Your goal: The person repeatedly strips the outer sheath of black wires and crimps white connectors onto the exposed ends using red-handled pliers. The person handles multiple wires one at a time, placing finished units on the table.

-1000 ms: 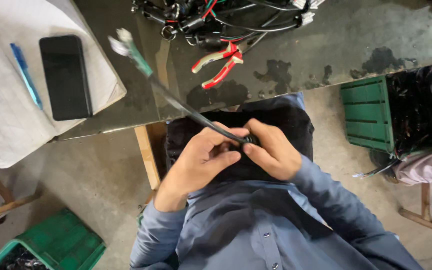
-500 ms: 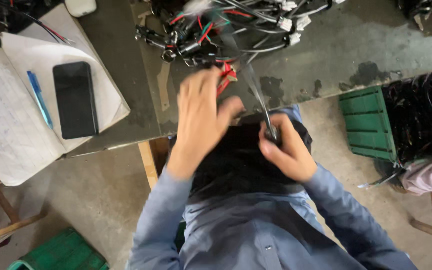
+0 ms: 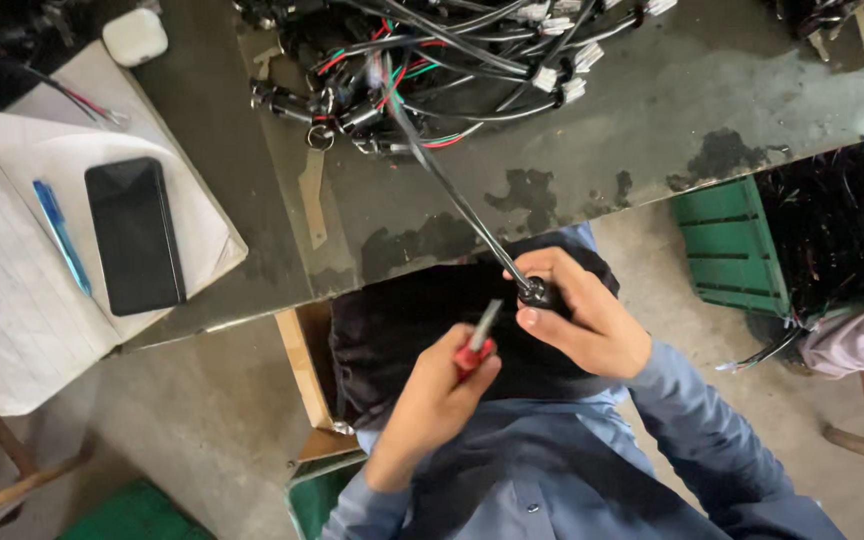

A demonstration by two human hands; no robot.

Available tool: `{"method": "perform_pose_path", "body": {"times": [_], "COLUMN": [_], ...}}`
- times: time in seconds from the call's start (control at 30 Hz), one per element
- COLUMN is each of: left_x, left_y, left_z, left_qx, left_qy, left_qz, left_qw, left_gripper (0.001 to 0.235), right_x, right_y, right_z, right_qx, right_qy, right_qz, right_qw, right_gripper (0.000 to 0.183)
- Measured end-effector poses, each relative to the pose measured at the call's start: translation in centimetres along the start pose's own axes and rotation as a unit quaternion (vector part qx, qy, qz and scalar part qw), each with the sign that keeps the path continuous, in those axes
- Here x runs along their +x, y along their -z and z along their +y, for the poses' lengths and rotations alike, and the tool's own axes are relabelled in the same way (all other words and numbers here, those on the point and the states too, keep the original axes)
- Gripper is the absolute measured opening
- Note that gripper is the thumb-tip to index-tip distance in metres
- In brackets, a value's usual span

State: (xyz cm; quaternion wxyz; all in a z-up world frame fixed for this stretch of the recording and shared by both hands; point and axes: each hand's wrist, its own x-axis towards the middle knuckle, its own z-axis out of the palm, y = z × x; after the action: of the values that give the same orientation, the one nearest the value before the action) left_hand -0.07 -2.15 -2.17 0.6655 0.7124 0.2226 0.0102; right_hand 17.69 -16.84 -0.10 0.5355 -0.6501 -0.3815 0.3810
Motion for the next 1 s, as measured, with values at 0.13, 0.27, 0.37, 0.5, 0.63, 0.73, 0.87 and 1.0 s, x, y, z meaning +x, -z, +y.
{"method": "perform_pose_path", "body": {"times": [0.13,0.27,0.37,0.5,0.63,0.73,0.87,1.0], "left_x": [2.8,4.8,4.3,2.6,1.5,1.5,1.6,0.8], "left_y": [-0.2,0.7,1.0,1.2,-0.1,-0.5,-0.5,-0.5], "left_z": [0.7,2.1,1.7,-0.1,-1.3,-1.6,-1.9,-2.4], "left_qx": [0.118,0.109,0.108,0.156,0.296,0.305,0.223,0.217], "left_qy": [-0.322,-0.163,-0.126,-0.045,-0.067,-0.087,-0.112,0.020], "left_qz": [0.093,-0.022,-0.020,-0.008,0.113,0.120,0.100,0.048], "left_qw": [0.935,0.980,0.986,0.987,0.946,0.941,0.963,0.975], "left_gripper": [0.031,0.023,0.024,0.029,0.023,0.023,0.025,0.024], "right_x": [0.3,0.4,0.6,1.3,1.5,1.5,1.6,0.9], "right_y": [0.4,0.4,-0.2,-1.6,-1.8,-1.8,-2.5,-4.3], "right_z": [-2.5,-2.8,-1.8,-0.3,0.6,0.3,-0.7,-1.1], "right_qx": [0.103,0.158,0.197,-0.130,-0.194,-0.198,-0.248,-0.453], "right_qy": [-0.182,-0.228,-0.238,0.051,0.000,-0.018,-0.015,-0.118], "right_qz": [-0.052,-0.083,-0.060,0.038,0.013,0.029,0.059,0.090], "right_qw": [0.976,0.957,0.949,0.989,0.981,0.980,0.967,0.879], "right_gripper": [0.048,0.042,0.045,0.047,0.033,0.032,0.033,0.033]}}
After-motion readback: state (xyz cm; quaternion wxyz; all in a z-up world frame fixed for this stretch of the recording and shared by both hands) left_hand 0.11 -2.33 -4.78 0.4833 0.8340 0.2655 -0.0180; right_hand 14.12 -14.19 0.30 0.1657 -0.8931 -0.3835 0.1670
